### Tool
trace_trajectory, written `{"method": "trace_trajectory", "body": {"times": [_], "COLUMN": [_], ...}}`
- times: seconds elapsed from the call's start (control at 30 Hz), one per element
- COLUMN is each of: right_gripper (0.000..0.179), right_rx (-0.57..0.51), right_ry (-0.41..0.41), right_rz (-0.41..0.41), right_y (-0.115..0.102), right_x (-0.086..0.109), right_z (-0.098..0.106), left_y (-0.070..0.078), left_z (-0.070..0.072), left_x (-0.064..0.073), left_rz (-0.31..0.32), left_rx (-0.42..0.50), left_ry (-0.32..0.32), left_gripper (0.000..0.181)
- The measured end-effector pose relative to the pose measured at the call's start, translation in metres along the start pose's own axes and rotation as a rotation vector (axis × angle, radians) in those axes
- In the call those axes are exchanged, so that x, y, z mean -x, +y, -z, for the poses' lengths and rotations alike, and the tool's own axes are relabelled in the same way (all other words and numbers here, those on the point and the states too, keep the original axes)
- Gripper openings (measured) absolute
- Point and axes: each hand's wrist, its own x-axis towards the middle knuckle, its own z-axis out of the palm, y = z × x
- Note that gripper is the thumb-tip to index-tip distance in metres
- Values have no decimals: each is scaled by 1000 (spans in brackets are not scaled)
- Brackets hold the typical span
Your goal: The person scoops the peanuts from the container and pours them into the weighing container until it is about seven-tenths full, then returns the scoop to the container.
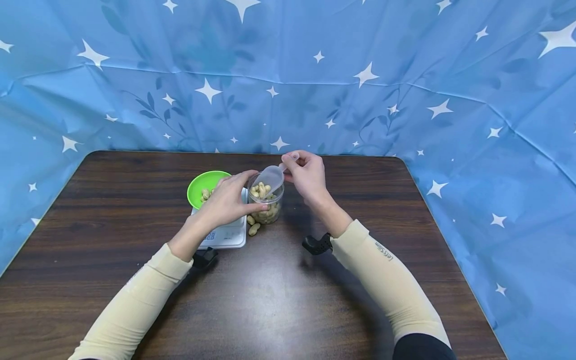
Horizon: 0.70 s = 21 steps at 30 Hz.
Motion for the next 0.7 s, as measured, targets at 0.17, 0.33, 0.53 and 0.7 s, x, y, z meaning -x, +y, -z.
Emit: {"method": "trace_trajectory", "body": {"times": [0.17,0.33,0.53,0.7], "right_gripper": [20,18,16,15], "right_rx": [2,-8,-45,-56], "right_ry": [-5,2,41,60], "right_rz": [16,12,-11,-35], "right_y": [0,1,0,-1], "right_x": [1,1,-1,-1], "right_z": [0,1,3,5], "left_y": [-1,-2,-2,-2], "left_z": [-1,-1,-1,0], "left_x": [0,1,1,0], "left_rz": [4,2,2,1], "left_rx": [0,6,7,9], "left_ry": [-8,-9,-8,-15], "left_gripper": [88,88,88,90]}}
